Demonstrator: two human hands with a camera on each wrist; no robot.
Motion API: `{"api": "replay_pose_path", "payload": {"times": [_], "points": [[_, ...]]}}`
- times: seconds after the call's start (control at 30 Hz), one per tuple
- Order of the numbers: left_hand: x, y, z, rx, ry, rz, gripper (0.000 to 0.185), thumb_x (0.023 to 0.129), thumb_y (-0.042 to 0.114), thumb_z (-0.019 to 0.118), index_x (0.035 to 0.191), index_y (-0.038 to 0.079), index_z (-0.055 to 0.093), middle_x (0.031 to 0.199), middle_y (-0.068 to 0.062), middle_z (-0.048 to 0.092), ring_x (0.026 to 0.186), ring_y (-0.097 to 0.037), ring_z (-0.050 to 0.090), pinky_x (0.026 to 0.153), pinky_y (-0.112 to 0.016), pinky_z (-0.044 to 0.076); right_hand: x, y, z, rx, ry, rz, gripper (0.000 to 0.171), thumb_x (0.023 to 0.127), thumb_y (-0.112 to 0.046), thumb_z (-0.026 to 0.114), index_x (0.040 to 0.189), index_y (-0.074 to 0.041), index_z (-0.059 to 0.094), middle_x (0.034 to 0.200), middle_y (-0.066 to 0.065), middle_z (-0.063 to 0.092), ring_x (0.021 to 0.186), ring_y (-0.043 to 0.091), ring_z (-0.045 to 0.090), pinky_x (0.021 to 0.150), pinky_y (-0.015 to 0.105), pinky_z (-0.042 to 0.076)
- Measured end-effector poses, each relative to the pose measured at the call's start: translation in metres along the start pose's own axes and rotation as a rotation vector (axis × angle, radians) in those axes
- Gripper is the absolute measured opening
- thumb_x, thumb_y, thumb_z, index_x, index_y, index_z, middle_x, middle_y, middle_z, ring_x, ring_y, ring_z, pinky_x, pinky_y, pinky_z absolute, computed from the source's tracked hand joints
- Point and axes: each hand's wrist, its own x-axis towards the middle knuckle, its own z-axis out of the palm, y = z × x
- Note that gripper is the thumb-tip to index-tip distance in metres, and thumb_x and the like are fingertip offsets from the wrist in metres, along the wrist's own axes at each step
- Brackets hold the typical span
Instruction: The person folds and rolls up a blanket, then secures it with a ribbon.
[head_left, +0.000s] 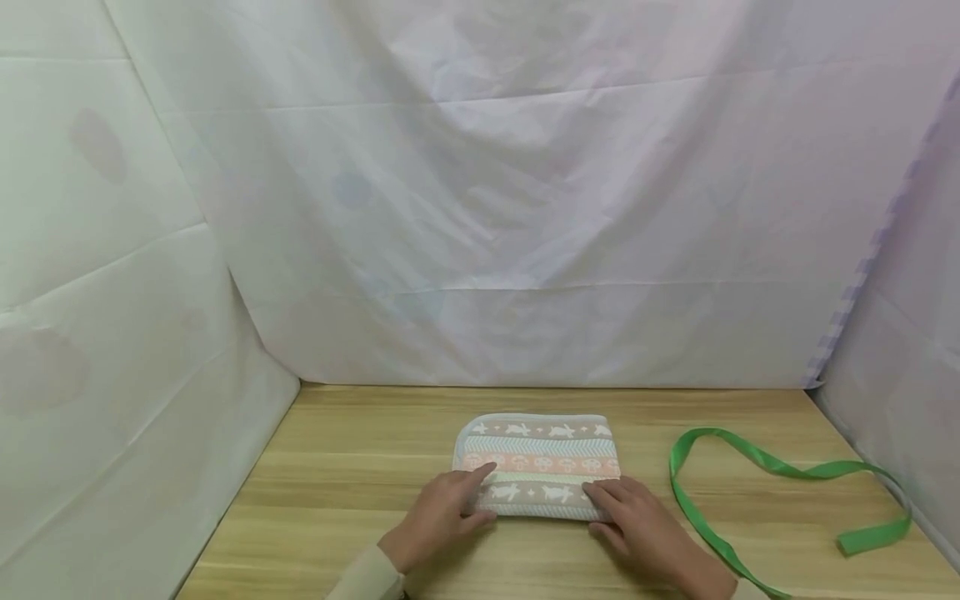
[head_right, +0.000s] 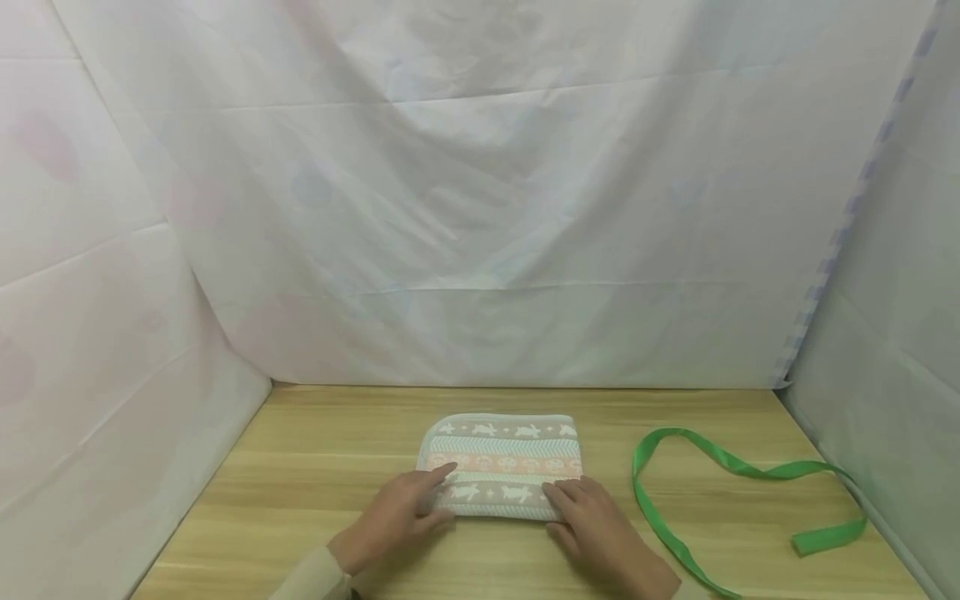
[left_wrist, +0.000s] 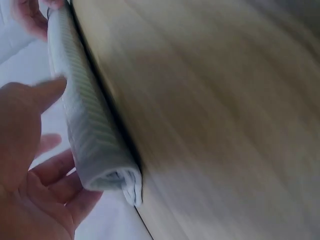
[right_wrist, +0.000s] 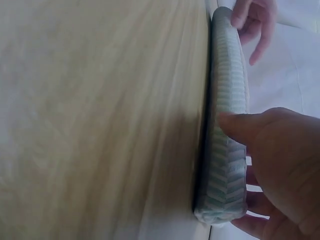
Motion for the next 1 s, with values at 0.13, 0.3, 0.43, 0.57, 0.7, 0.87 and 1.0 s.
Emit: {"api": "replay_pose_path", "payload": {"times": [0.13,0.3,0.43,0.57,0.7,0.87,1.0], "points": [[-0.0015,-0.0031,-0.0030,0.007,-0.095,-0.030,0.074,0.080,0.030,0.083,0.143,0.009,0.050,0.116,-0.008,0.069,0.104,-0.023,0.066,0.090,-0.039,0.053,0.0009,0.0017,-0.0031,0.017,-0.097,0.035,0.049,0.087,-0.028,0.075,0.132,-0.013,0.061,0.124,0.004,0.064,0.116,0.029,0.059,0.098,0.050,0.048],[-0.0006,-0.0058,-0.0007,0.054,-0.110,-0.040,0.072,0.078,0.022,0.084,0.141,0.011,0.051,0.115,-0.005,0.068,0.103,-0.022,0.066,0.090,-0.039,0.053,0.0019,0.0036,-0.0010,-0.007,-0.061,0.002,0.049,0.084,-0.022,0.078,0.129,-0.012,0.062,0.121,0.004,0.065,0.111,0.027,0.061,0.096,0.048,0.049],[-0.0002,-0.0070,0.0018,0.075,-0.095,-0.035,0.070,0.078,0.023,0.084,0.140,0.012,0.052,0.114,-0.005,0.069,0.103,-0.022,0.066,0.090,-0.039,0.054,0.0020,0.0042,0.0009,-0.009,-0.041,0.013,0.049,0.083,-0.020,0.080,0.128,-0.012,0.063,0.119,0.004,0.066,0.110,0.027,0.062,0.095,0.047,0.050],[-0.0001,-0.0072,0.0033,0.085,-0.082,-0.027,0.068,0.079,0.023,0.084,0.138,0.012,0.053,0.113,-0.006,0.069,0.101,-0.022,0.067,0.089,-0.038,0.054,0.0023,0.0045,0.0023,-0.001,-0.048,0.034,0.048,0.082,-0.020,0.080,0.127,-0.012,0.063,0.119,0.005,0.066,0.110,0.028,0.062,0.096,0.048,0.049],[-0.0005,-0.0072,0.0039,0.086,-0.073,-0.025,0.066,0.079,0.021,0.083,0.138,0.011,0.054,0.111,-0.006,0.070,0.099,-0.021,0.067,0.088,-0.037,0.054,0.0024,0.0047,0.0037,0.000,-0.046,0.044,0.048,0.082,-0.020,0.080,0.126,-0.012,0.063,0.118,0.004,0.067,0.110,0.027,0.063,0.096,0.048,0.049],[-0.0014,-0.0065,0.0035,0.075,-0.051,-0.008,0.062,0.081,0.018,0.081,0.136,0.010,0.055,0.108,-0.005,0.070,0.097,-0.020,0.067,0.086,-0.036,0.055,0.0020,0.0038,0.0035,0.014,-0.052,0.068,0.049,0.082,-0.019,0.080,0.128,-0.011,0.063,0.116,0.005,0.068,0.109,0.028,0.063,0.097,0.049,0.049],[-0.0018,-0.0059,0.0029,0.052,-0.055,-0.012,0.057,0.083,0.017,0.078,0.136,0.011,0.055,0.109,-0.004,0.070,0.099,-0.020,0.067,0.087,-0.037,0.054,0.0019,0.0033,0.0023,0.017,-0.050,0.073,0.049,0.083,-0.018,0.079,0.128,-0.010,0.063,0.112,0.006,0.069,0.106,0.028,0.064,0.096,0.049,0.049]]}}
